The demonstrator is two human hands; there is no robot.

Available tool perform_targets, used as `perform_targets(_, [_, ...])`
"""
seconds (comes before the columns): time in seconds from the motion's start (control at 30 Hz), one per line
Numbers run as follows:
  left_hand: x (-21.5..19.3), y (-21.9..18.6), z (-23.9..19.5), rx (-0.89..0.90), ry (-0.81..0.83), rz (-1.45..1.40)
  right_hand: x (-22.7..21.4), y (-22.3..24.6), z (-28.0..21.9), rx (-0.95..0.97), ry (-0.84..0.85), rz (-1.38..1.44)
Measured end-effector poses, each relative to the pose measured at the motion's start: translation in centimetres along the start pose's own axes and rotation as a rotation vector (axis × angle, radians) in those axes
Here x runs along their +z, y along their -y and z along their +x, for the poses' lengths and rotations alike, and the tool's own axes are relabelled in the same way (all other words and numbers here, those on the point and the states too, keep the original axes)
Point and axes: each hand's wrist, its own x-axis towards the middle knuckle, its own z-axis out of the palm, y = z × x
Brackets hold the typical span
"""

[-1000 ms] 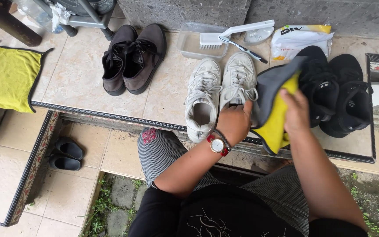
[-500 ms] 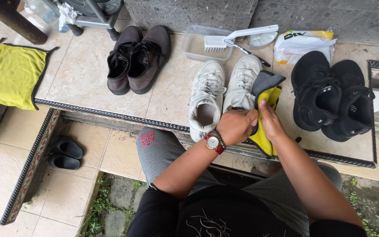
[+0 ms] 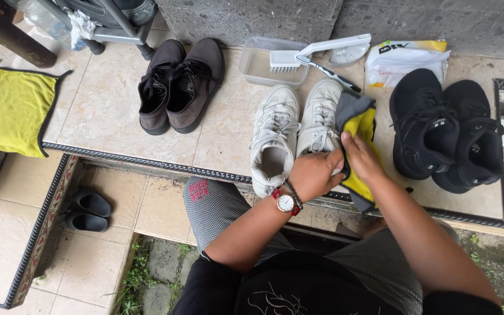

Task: The person ties the laces of a white sneaker, then wipes the shoe with a yellow cloth. The person then uses a small brush to clean the shoe's surface.

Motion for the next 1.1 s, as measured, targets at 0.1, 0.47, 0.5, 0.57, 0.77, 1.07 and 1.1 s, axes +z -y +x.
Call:
perform_targets(0.1, [0.2,0.1,0.0,0.048,0.011,-0.037,0.1,-0.1,-0.9,0.038,-0.018,0.073])
perform_targets(0.47, [0.6,0.4,0.0,0.122,-0.021,-0.030,-0.2,0.8,5.7,-0.294,0.030,0.015])
perform_targets(0.5, [0.9,0.6,0.0,0.122,-0.023,-0.028,-0.4,0.4,5.0,-0.287,0.025,0.007])
perform_targets(0.57, [1.1,0.7,-0.1,0.116,-0.017,-0.051,-0.5,-4.1,4.0,-0.236,0.023,0.014])
perform_targets(0.77, [2.0,1.1,0.3,0.119,0.008,-0.060,-0.9,-4.3,3.6,-0.182,0.030,0.010])
perform_targets(1.07, [3.8,1.3,0.6,0.113,0.040,0.088,0.1,-0.5,4.9,-0.380,0.012,-0.029])
perform_targets(1.1, [4.1,1.3,0.7,0.102,0.051,0.150,0.1,-0.7,3.9,-0.361,0.020,-0.013])
